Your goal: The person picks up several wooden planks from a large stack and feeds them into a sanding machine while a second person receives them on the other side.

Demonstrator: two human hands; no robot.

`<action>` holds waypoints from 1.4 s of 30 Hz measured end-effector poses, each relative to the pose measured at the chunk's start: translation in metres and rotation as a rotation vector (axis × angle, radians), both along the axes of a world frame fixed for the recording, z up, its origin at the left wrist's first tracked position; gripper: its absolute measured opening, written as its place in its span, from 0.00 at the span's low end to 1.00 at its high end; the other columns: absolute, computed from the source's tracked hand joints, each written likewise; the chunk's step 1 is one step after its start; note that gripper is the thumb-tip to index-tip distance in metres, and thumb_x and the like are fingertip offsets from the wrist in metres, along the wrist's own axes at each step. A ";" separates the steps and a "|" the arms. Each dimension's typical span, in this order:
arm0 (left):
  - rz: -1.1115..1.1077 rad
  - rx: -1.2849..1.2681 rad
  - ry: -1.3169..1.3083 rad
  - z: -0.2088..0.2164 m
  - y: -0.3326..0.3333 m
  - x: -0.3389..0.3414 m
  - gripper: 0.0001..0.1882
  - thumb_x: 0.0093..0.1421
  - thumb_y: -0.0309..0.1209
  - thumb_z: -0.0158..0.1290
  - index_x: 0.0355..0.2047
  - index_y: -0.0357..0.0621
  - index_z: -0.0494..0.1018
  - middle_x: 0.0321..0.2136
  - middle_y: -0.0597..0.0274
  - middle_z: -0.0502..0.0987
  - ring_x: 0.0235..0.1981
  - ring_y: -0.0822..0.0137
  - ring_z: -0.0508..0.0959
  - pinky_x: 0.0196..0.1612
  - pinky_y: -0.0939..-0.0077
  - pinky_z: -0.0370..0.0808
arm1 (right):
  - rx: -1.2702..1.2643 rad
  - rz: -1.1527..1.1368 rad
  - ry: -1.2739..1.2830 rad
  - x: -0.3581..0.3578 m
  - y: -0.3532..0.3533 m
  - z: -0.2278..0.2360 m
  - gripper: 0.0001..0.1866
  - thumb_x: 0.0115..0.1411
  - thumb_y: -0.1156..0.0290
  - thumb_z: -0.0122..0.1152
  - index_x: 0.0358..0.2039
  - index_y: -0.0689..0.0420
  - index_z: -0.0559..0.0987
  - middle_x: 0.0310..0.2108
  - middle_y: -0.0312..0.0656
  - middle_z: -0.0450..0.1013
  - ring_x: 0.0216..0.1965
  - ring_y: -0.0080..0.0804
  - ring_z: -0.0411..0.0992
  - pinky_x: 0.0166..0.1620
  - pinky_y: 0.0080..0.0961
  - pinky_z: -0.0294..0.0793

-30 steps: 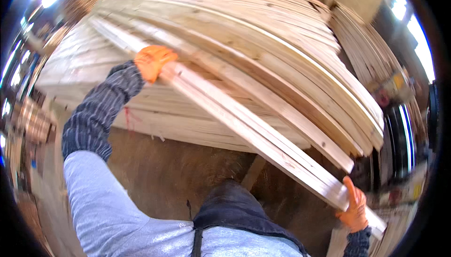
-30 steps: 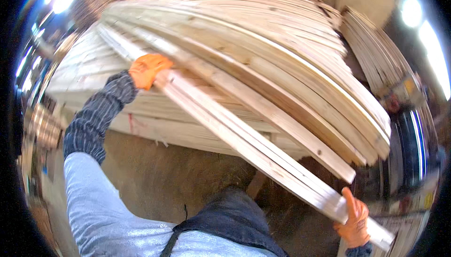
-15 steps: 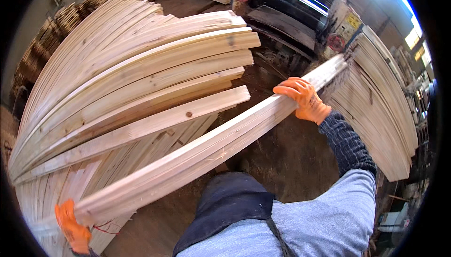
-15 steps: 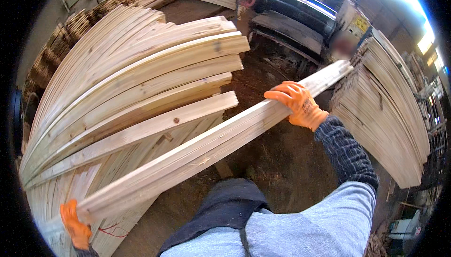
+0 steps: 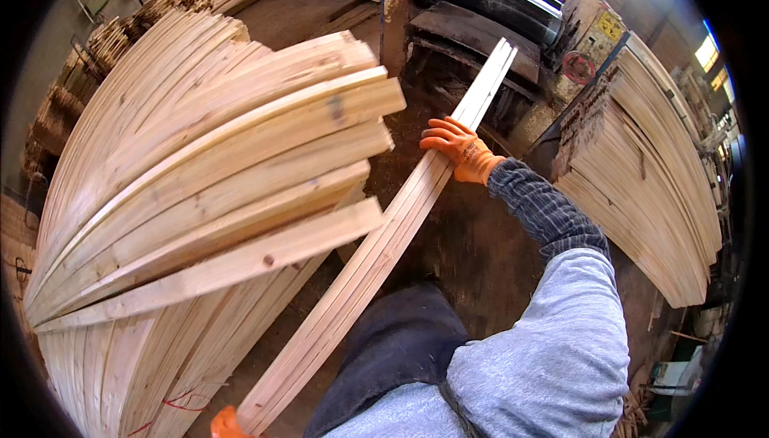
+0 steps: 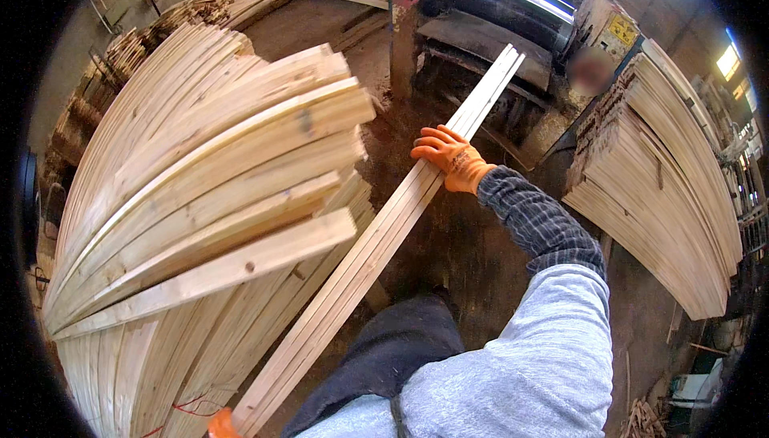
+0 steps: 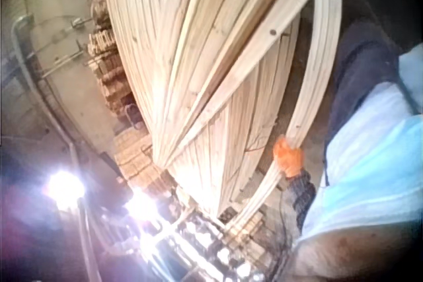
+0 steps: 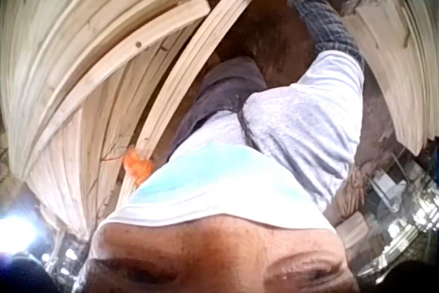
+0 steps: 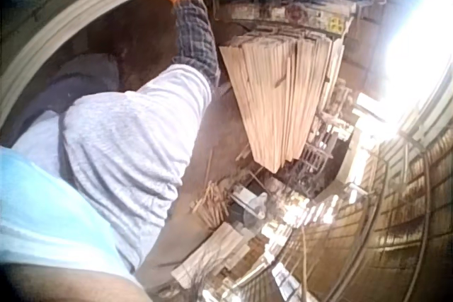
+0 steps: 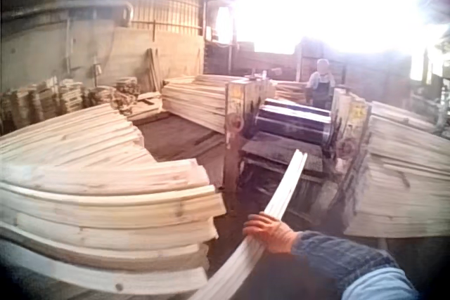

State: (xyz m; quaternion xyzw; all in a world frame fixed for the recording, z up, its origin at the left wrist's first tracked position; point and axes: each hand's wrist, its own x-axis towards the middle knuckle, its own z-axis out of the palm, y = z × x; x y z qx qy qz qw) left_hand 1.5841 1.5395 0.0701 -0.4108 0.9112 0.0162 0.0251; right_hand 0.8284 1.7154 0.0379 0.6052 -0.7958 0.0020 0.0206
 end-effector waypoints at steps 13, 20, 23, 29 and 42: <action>-0.065 0.335 0.049 -0.036 0.089 -0.450 0.32 0.38 0.34 0.62 0.46 0.35 0.71 0.39 0.40 0.76 0.42 0.40 0.76 0.51 0.47 0.73 | -0.142 0.193 -0.318 -0.284 0.006 -0.067 0.55 0.36 0.88 0.65 0.70 0.47 0.63 0.70 0.48 0.61 0.73 0.51 0.56 0.76 0.47 0.52; -0.083 0.311 0.036 -0.079 0.099 -0.571 0.34 0.31 0.32 0.62 0.44 0.38 0.70 0.35 0.42 0.75 0.38 0.37 0.75 0.43 0.46 0.74 | -0.218 0.691 -0.445 -0.218 -0.007 -0.079 0.58 0.35 0.81 0.70 0.71 0.45 0.62 0.62 0.45 0.70 0.64 0.48 0.68 0.70 0.43 0.63; -0.094 0.320 0.066 -0.112 0.103 -0.617 0.35 0.31 0.33 0.63 0.45 0.38 0.71 0.36 0.42 0.76 0.39 0.38 0.76 0.45 0.49 0.74 | -0.139 0.773 -0.405 -0.185 -0.012 -0.105 0.52 0.37 0.76 0.69 0.68 0.45 0.66 0.57 0.43 0.73 0.60 0.46 0.71 0.65 0.44 0.67; -0.152 0.272 0.166 -0.127 0.106 -0.716 0.36 0.33 0.37 0.67 0.46 0.37 0.71 0.36 0.45 0.77 0.38 0.41 0.77 0.43 0.50 0.75 | 0.214 0.678 -0.367 -0.204 -0.025 -0.100 0.35 0.39 0.72 0.71 0.52 0.46 0.75 0.44 0.39 0.78 0.51 0.43 0.76 0.54 0.43 0.72; -0.105 0.209 0.252 -0.167 0.098 -0.778 0.53 0.43 0.56 0.71 0.66 0.44 0.66 0.39 0.39 0.79 0.43 0.39 0.78 0.48 0.47 0.76 | 0.203 0.660 -0.387 -0.413 -0.023 -0.089 0.40 0.35 0.77 0.74 0.53 0.44 0.74 0.46 0.38 0.78 0.54 0.44 0.75 0.58 0.43 0.69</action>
